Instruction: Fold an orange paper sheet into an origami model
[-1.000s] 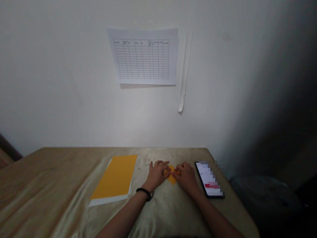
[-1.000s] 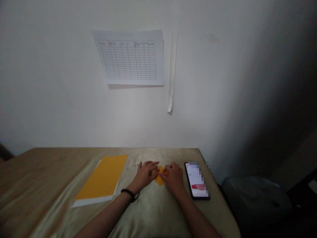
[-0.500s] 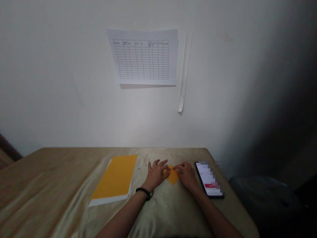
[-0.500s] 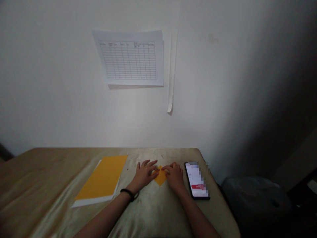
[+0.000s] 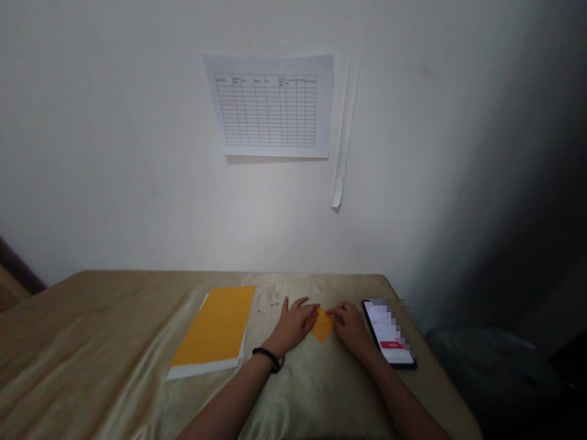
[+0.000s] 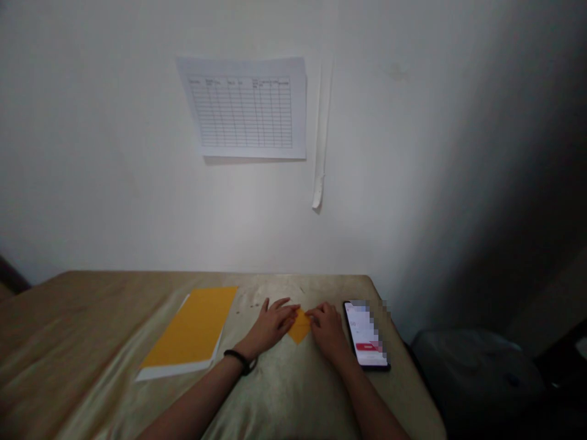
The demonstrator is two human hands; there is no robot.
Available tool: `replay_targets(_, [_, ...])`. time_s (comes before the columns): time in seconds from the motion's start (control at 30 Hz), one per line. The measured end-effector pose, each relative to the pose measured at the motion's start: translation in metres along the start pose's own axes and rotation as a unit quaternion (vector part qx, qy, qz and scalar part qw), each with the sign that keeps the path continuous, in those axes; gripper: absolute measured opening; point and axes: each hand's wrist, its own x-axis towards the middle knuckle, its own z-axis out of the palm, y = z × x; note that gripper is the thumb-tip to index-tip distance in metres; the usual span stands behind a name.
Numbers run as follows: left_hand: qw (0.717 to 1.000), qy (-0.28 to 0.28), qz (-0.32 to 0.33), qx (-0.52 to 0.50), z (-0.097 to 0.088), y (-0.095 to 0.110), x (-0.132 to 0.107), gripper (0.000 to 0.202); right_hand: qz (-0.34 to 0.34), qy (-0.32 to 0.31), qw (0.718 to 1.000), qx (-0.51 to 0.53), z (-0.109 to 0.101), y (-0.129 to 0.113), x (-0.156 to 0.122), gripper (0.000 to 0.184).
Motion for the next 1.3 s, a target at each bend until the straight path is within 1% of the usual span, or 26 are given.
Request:
replay_targets(0.07, [1.000,0.000,0.006,-0.004,-0.001,0.001,0.000,0.030,-0.007,0.013,1.000,-0.001,-0.002,-0.004,-0.003,0.028])
replay_targets(0.17, [1.000,0.001,0.013,-0.005,-0.006,0.001,0.000,0.029,0.001,0.020,1.000,-0.017,-0.003,-0.008,-0.005,0.036])
replay_targets(0.27, [1.000,-0.001,0.016,0.002,-0.012,0.001,-0.002,0.026,0.015,0.030,0.999,-0.033,0.000,-0.005,-0.002,0.040])
replay_targets(0.37, [1.000,0.012,0.022,0.009,-0.017,0.001,-0.004,0.021,0.038,0.068,0.996,-0.052,0.003,-0.001,0.002,0.045])
replay_targets(0.43, [0.999,0.021,0.029,0.017,-0.018,0.001,-0.005,0.019,0.044,0.090,0.993,-0.063,0.003,0.000,0.004,0.045])
replay_targets(0.5, [0.999,0.029,0.032,0.029,-0.016,0.001,-0.005,0.018,0.034,0.095,0.993,-0.063,0.001,-0.002,0.004,0.040])
replay_targets(0.6, [0.998,0.036,0.034,0.042,-0.010,0.000,-0.005,0.018,0.005,0.079,0.996,-0.042,-0.002,-0.007,0.003,0.022])
replay_targets(0.67, [0.998,0.036,0.041,0.041,-0.006,-0.001,-0.006,0.017,-0.012,0.057,0.998,-0.018,-0.003,-0.010,0.003,0.014])
replay_targets(0.77, [0.998,0.039,0.039,0.029,-0.002,0.001,-0.006,0.013,-0.027,0.031,0.999,0.018,-0.004,-0.010,0.002,0.013])
replay_targets(0.9, [0.999,0.048,-0.012,0.011,0.000,0.004,-0.004,0.018,-0.025,0.031,0.999,0.037,-0.004,-0.010,0.002,0.013])
replay_targets(0.97, [0.998,0.052,-0.034,0.005,0.001,0.006,-0.002,0.016,-0.023,0.032,0.999,0.037,-0.004,-0.010,0.002,0.014])
replay_targets(1.1, [0.997,0.059,-0.051,0.017,-0.001,0.007,-0.002,0.011,-0.029,0.022,0.998,0.046,-0.001,-0.009,0.002,0.015])
replay_targets(1.23, [0.996,0.058,-0.063,0.022,-0.004,0.008,-0.004,0.019,-0.025,0.022,0.998,0.046,0.001,-0.009,0.002,0.015])
replay_targets(1.3, [0.996,0.057,-0.066,0.018,-0.006,0.008,-0.005,0.020,-0.024,0.024,0.999,0.036,0.000,-0.009,0.002,0.015])
